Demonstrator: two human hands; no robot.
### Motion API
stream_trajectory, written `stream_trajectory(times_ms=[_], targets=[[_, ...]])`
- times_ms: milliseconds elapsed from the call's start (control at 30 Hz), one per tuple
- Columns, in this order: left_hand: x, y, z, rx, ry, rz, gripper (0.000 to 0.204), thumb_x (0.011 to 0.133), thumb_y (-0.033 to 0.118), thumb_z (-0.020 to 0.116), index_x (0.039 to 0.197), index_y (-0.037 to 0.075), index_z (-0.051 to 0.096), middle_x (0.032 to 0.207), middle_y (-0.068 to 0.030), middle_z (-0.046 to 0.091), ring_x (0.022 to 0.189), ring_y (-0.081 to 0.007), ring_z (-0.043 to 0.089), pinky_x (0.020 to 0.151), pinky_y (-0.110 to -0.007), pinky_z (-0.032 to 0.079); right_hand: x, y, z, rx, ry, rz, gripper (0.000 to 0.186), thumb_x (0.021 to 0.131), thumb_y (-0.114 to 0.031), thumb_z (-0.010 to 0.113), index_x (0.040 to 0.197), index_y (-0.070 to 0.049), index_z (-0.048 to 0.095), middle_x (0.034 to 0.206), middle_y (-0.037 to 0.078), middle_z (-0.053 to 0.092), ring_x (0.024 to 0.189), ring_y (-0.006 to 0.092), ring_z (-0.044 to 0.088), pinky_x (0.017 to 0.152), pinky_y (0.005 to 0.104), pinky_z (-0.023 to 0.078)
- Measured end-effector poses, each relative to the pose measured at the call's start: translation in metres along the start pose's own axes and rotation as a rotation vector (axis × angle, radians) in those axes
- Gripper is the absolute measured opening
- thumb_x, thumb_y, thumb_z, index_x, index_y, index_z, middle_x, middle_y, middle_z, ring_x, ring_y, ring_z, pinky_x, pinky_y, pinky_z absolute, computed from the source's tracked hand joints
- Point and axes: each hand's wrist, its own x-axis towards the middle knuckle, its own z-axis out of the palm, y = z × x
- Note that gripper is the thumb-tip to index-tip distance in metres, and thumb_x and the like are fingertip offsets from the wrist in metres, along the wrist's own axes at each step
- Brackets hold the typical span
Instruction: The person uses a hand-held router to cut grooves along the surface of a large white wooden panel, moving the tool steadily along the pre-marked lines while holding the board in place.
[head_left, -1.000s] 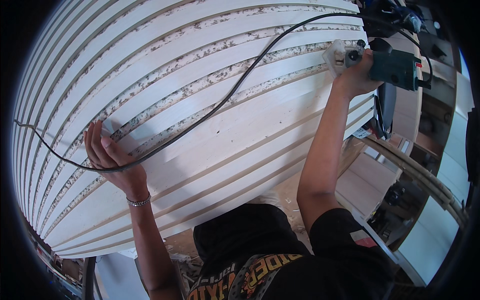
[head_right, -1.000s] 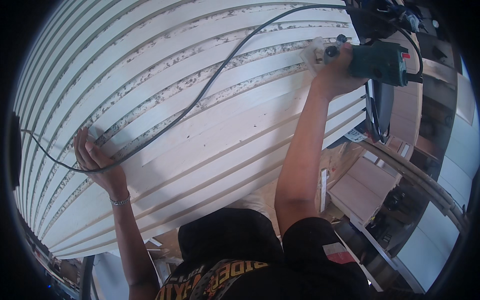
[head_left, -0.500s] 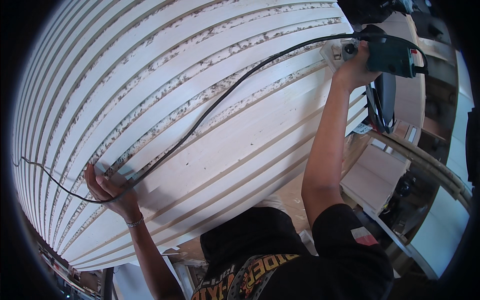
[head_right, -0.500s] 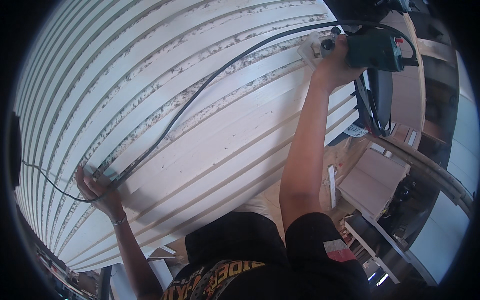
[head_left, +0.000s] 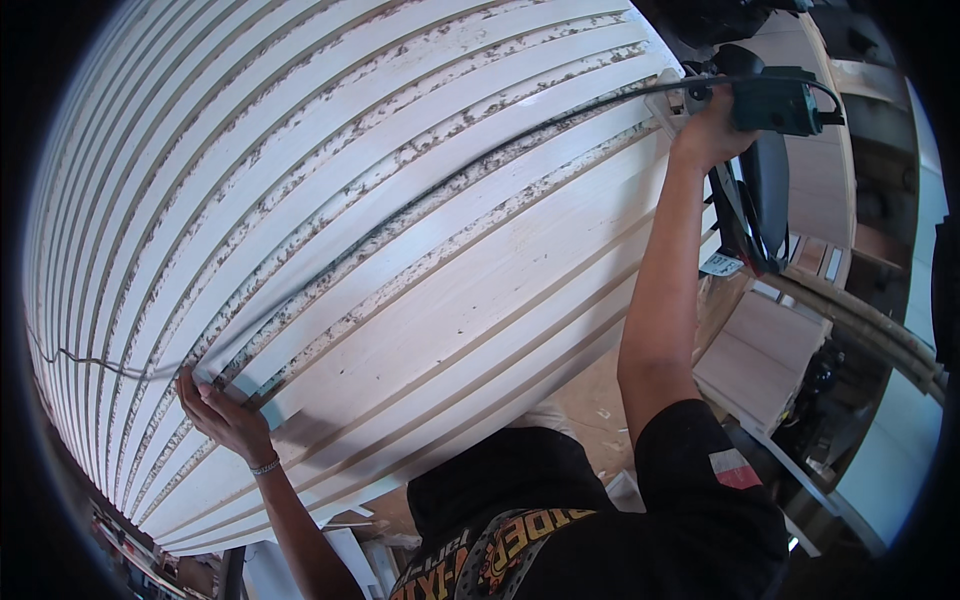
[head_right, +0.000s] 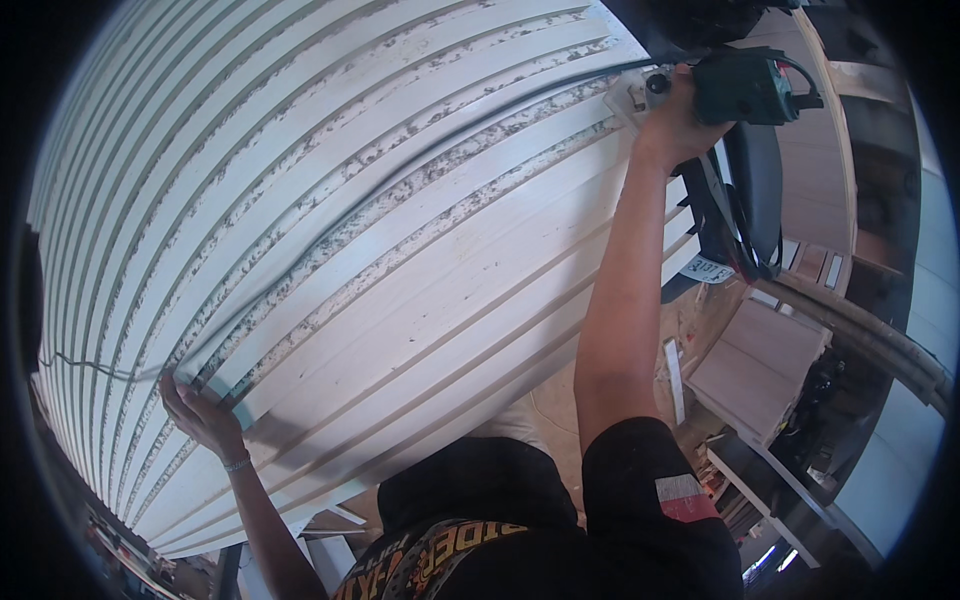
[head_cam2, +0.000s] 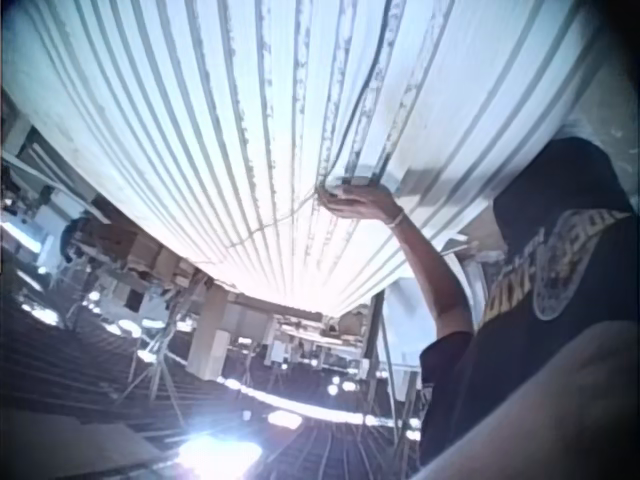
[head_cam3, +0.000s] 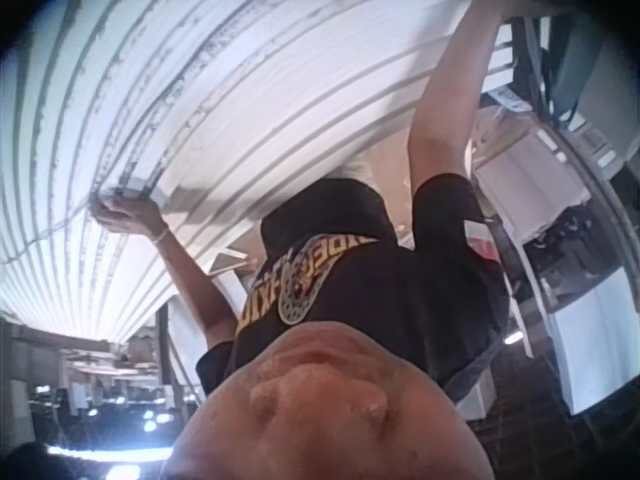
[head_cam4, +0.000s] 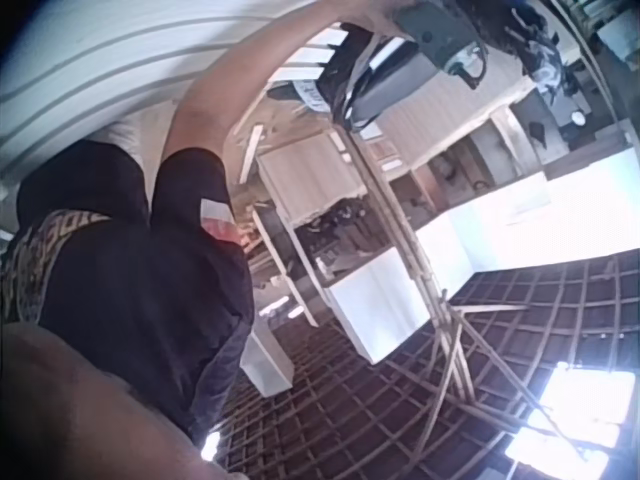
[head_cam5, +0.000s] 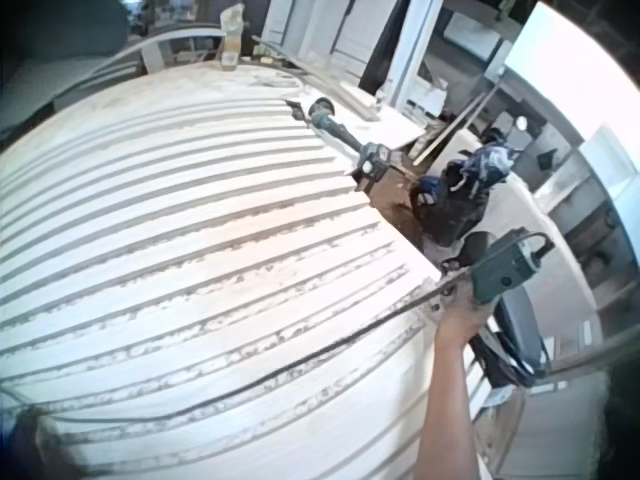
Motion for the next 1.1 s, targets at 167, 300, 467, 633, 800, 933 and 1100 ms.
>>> stream_trajectory(times_ms=[167,300,467,633,800,933,1100], targets=[[-0.001,-0.002,-0.001,0.041,0.0,-0.009,0.053,0.111,0.039,0.036,0.142,0.0,0.055,0.145,-0.0195,0.055,0.138,-0.0358,0.047,0.115,-0.049,0.034,0.006,-0.001,0.002,0.019,-0.005,-0.019,0.055,0.086,-0.008,0.081,0.131,0.003,0.052,0.123,0.014,0.065,0.109,0.0234,0.065,0.1,0.0345,0.05],[-0.001,-0.003,0.001,0.044,0.011,-0.003,0.053,0.111,0.039,0.037,0.142,0.001,0.056,0.145,-0.0195,0.055,0.138,-0.0357,0.047,0.115,-0.049,0.034,0.014,0.006,-0.001,-0.003,0.004,-0.033,0.057,0.085,-0.008,0.083,0.131,0.004,0.052,0.122,0.014,0.065,0.108,0.0237,0.065,0.1,0.0345,0.05],[-0.001,-0.002,0.001,0.04,0.014,-0.016,0.052,0.111,0.038,0.038,0.142,0.001,0.056,0.145,-0.0194,0.055,0.138,-0.0354,0.047,0.115,-0.048,0.034,0.029,0.019,0.002,-0.023,-0.026,-0.055,0.058,0.084,-0.01,0.084,0.13,0.003,0.053,0.121,0.013,0.065,0.107,0.0238,0.064,0.1,0.0346,0.048],[-0.001,-0.002,0.0,0.04,0.007,-0.009,0.052,0.111,0.038,0.039,0.142,0.0,0.056,0.145,-0.0198,0.055,0.138,-0.0358,0.048,0.115,-0.049,0.034,0.028,0.02,0.001,0.012,-0.045,-0.07,0.057,0.083,-0.011,0.085,0.129,0.003,0.053,0.12,0.012,0.065,0.11,0.0244,0.063,0.102,0.0354,0.046],[0.0,-0.005,0.001,0.035,0.013,0.0,0.053,0.111,0.038,0.039,0.141,-0.002,0.055,0.144,-0.0207,0.056,0.137,-0.0362,0.049,0.114,-0.048,0.036,0.028,0.015,0.0,0.051,-0.053,-0.045,0.058,0.083,-0.011,0.085,0.13,0.003,0.053,0.121,0.013,0.065,0.112,0.0248,0.062,0.104,0.0358,0.044],[0.0,-0.003,0.001,0.031,0.018,0.002,0.053,0.111,0.038,0.039,0.141,-0.002,0.056,0.143,-0.0215,0.056,0.136,-0.0361,0.049,0.114,-0.048,0.036,0.027,0.019,-0.003,0.047,-0.073,-0.079,0.059,0.084,-0.012,0.084,0.131,0.003,0.052,0.123,0.013,0.064,0.113,0.0254,0.061,0.105,0.0367,0.044],[-0.001,-0.005,0.0,0.016,0.022,-0.012,0.051,0.111,0.038,0.041,0.141,-0.001,0.056,0.144,-0.021,0.055,0.136,-0.0354,0.049,0.114,-0.048,0.037,0.024,0.021,-0.008,0.022,-0.093,-0.069,0.06,0.084,-0.013,0.084,0.131,0.004,0.052,0.122,0.013,0.064,0.112,0.0258,0.061,0.105,0.0372,0.043]])
